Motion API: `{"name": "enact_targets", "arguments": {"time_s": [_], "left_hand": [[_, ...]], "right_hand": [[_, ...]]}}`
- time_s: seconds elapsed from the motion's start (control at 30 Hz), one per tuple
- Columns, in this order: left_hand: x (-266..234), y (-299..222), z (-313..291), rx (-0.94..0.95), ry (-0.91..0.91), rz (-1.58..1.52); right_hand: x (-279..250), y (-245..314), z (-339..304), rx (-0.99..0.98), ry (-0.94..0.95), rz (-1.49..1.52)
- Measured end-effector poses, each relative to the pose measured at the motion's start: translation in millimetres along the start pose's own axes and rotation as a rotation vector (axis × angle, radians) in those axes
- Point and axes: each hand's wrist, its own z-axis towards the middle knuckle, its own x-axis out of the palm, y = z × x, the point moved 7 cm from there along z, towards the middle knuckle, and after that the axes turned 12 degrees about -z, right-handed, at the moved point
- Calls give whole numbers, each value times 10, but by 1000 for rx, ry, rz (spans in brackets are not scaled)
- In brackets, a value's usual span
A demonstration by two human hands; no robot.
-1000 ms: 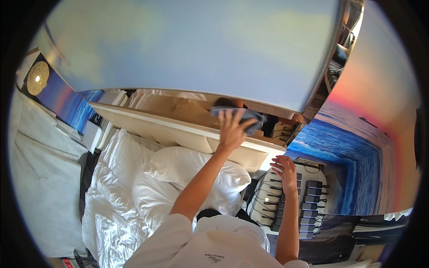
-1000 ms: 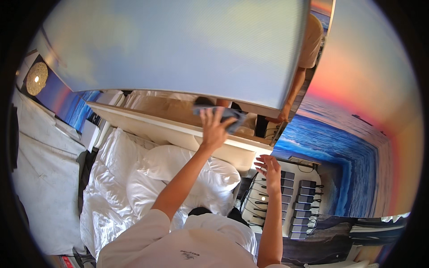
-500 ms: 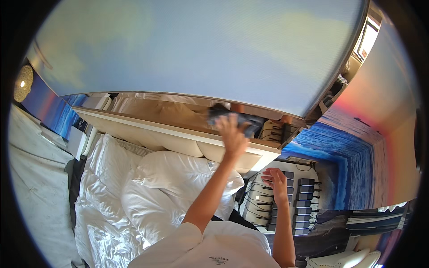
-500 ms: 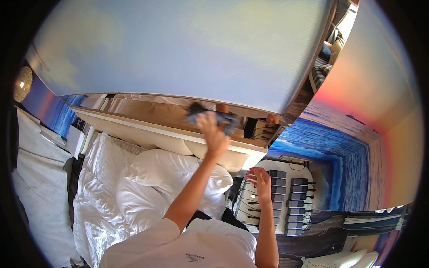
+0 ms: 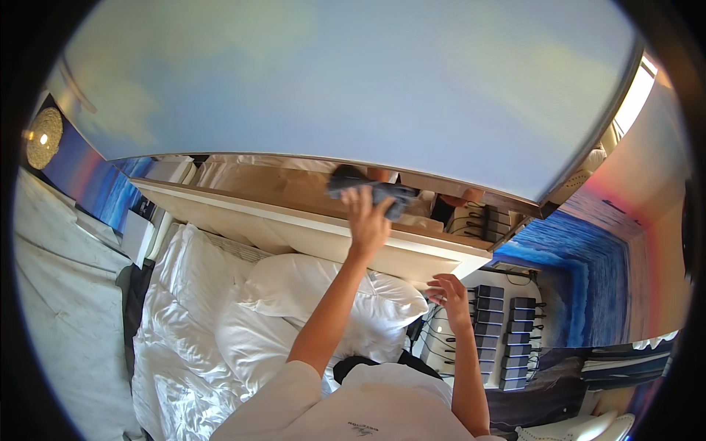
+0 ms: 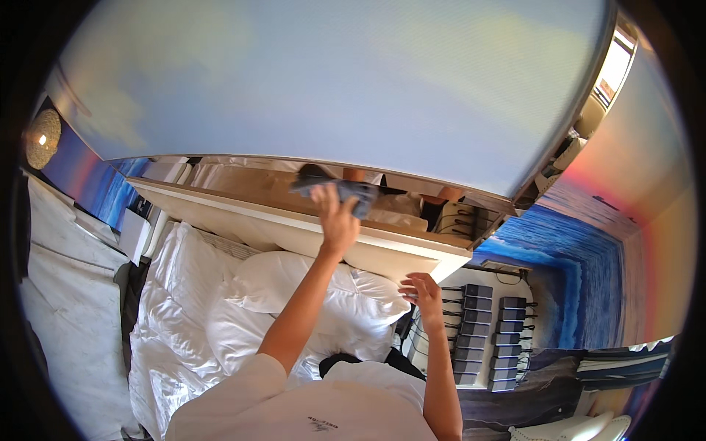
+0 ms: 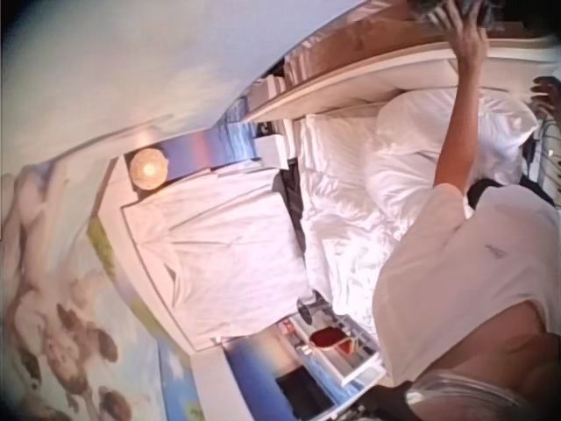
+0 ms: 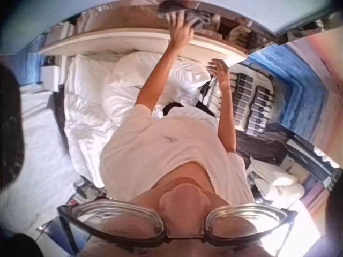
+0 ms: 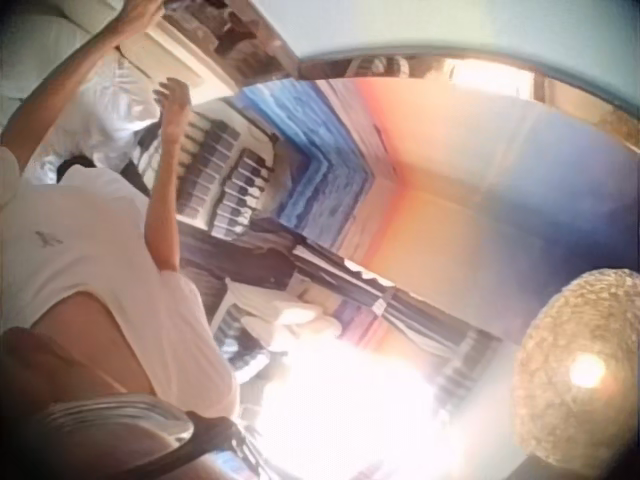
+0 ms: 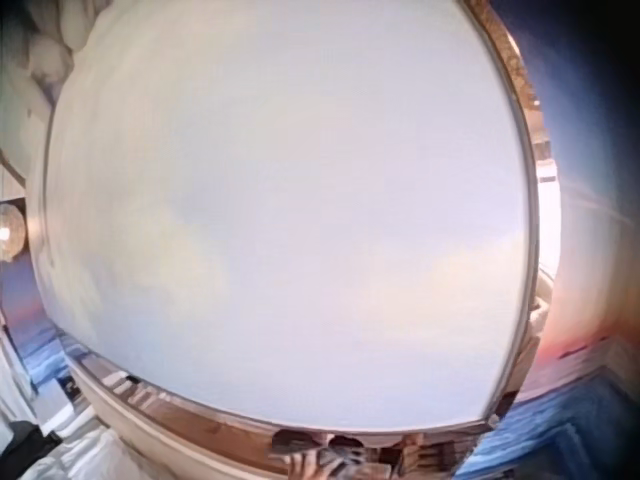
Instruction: The person wipes a large wall-mounted mirror with a gray cloth, moving in circular and sweeping motions across the surface. The person then wipes the wooden frame below the mirror and folds the cloth.
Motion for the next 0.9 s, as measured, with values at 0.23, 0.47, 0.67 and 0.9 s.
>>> {"name": "enact_targets", "arguments": {"time_s": [0.23,0.47,0.67,0.9], "left_hand": [[293,-503,-46,1,-298,-236],[-137,606,-95,54,112,-15],[-382,1244,-260,-409,-539,-230],[173,376,-299,11,222,-231]], "right_hand": [[-97,-405,-12,69,-200,28],[227,-354,28,45,-253,77],[406,-829,61,73,-326,-36],[1060,-445,235,-12,-112,-80]]}}
